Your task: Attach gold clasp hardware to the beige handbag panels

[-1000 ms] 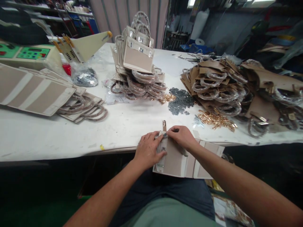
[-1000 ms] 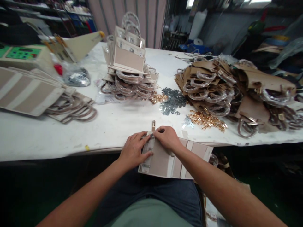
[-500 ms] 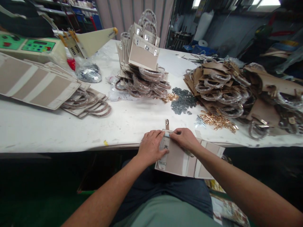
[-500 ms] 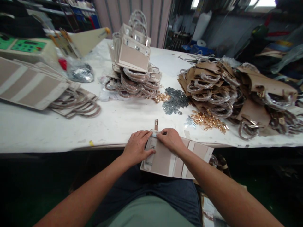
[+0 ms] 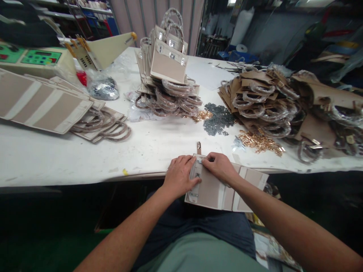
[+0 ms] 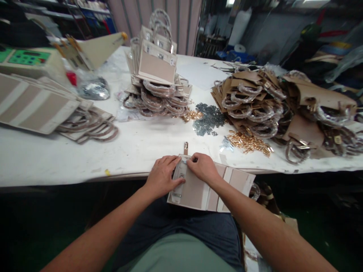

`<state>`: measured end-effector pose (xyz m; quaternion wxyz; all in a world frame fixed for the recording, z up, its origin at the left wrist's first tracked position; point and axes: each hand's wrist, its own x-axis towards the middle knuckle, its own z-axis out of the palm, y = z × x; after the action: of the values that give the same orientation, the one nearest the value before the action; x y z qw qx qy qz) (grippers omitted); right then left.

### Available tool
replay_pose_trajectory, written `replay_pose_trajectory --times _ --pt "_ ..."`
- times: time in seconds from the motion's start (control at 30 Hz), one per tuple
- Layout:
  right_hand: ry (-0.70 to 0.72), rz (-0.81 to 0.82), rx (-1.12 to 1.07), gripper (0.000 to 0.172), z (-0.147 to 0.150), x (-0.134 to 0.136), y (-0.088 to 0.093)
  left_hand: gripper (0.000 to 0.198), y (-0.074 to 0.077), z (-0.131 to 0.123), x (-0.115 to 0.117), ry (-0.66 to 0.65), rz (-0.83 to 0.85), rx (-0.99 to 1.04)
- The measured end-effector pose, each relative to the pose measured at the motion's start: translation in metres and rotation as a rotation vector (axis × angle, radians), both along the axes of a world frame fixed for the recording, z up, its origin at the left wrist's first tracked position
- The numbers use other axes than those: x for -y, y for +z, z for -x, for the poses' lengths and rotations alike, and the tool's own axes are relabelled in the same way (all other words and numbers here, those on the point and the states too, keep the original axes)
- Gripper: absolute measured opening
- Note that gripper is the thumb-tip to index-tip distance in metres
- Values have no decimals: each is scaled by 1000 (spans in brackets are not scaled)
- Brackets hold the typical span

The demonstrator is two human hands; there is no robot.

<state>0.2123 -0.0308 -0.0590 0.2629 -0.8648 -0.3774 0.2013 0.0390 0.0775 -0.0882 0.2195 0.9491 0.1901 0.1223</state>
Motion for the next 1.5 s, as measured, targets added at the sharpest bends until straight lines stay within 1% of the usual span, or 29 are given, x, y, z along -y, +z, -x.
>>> replay_pose_trajectory --times 0.1,0.13,0.27,0.33,0.43,0.5,0.53,0.63,0.73,0.8,0.9,1.03,1.13,1.2,1.23,1.27,1.33,1.4,1.43,1.5 --pt "17 -53 64 8 3 2 -7 80 1 0 0 -2 3 6" --pt "24 -78 81 6 4 4 -10 78 1 -1 0 -3 5 8" --pt "90 -128 165 10 7 10 -18 60 6 -6 -4 5 22 0" --pt "112 -132 206 13 8 12 -20 52 12 -12 -9 44 50 -34" --pt "118 -122 187 15 8 12 -20 57 23 -26 -21 104 173 -130" --pt "118 -111 160 16 7 13 -19 56 31 -36 -30 86 244 -205" --pt "118 -105 157 16 7 13 -19 51 35 -41 -34 63 258 -239" --pt "130 -93 187 14 7 14 -17 25 44 -54 -46 -6 252 -315" --pt "150 -85 206 8 7 14 -16 14 50 -63 -53 -50 296 -370" --pt "151 -81 195 6 5 13 -14 10 52 -68 -56 -53 362 -404" --pt "139 -76 141 3 2 9 -12 6 52 -74 -58 -30 514 -476" --pt "119 -79 56 3 -5 2 -9 8 50 -82 -60 10 716 -555" --pt "107 -108 -79 3 -15 0 0 3 48 -86 -65 39 808 -572" --pt "47 -201 -225 6 -21 1 13 7 47 -88 -68 56 856 -573" --pt "-6 -284 -294 11 -23 2 20 7 45 -89 -70 63 879 -570" --pt "-69 -395 -346 17 -25 3 27 7 44 -89 -71 69 902 -565" --pt "-195 -675 -403 27 -25 0 38 7 41 -90 -73 85 943 -550" --pt "-257 -944 -439 31 -22 -8 41 7 39 -89 -74 105 977 -535" --pt "-267 -1048 -462 32 -19 -14 40 7 38 -88 -74 115 992 -528" --pt "-269 -1166 -530 36 -15 -27 34 8 37 -87 -73 132 1018 -517"
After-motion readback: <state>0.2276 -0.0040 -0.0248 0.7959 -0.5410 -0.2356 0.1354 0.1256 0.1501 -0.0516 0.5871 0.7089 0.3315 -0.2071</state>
